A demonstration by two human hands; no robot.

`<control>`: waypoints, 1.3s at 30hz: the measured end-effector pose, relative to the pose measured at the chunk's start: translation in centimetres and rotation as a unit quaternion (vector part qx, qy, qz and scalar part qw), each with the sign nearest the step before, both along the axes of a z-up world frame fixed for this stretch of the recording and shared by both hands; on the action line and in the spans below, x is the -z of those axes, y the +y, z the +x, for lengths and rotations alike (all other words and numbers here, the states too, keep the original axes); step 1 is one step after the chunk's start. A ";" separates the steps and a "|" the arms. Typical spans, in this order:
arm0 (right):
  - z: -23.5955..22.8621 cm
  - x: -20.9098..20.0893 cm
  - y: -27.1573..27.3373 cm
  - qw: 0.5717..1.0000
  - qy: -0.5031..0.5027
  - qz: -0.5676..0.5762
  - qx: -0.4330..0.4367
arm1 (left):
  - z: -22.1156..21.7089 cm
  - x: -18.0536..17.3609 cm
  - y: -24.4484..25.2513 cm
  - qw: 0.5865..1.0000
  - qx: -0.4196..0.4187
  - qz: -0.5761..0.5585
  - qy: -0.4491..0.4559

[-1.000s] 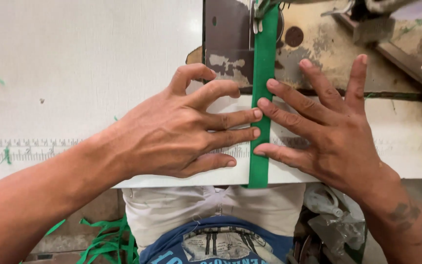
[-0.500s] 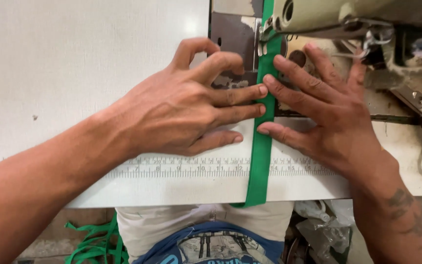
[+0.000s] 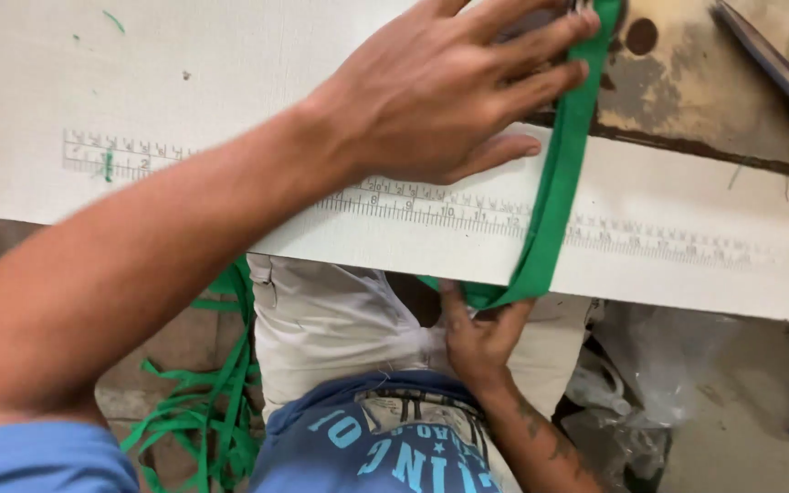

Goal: Sewing long green fabric strips using an industrial sewing machine.

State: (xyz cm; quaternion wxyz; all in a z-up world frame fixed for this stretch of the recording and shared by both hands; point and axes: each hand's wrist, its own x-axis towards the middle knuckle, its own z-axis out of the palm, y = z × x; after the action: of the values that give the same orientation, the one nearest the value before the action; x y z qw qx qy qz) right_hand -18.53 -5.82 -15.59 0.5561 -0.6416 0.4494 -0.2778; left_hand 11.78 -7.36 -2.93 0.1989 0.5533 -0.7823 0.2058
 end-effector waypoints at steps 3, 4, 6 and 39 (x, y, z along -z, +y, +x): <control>-3.4 -2.4 0.2 0.990 -0.076 -0.069 -0.093 | -4.8 -3.0 5.0 0.994 -0.019 -0.032 0.107; -5.7 -2.9 0.4 0.989 -0.025 -0.077 -0.125 | -7.1 -4.0 7.2 0.962 -0.010 -0.042 0.271; -9.0 -4.9 1.7 0.985 0.018 -0.153 -0.076 | -11.6 -1.5 10.8 0.906 -0.022 0.060 0.419; -9.3 -11.0 -0.7 0.854 0.063 -0.406 -0.319 | -22.1 2.9 8.7 0.638 -0.165 0.093 0.746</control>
State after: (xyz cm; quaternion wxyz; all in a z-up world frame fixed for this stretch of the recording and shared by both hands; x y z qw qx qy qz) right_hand -27.84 -6.53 -4.63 0.2747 -0.9346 0.1015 -0.2019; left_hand -10.27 1.38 -5.84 0.6254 0.6544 -0.2784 -0.3210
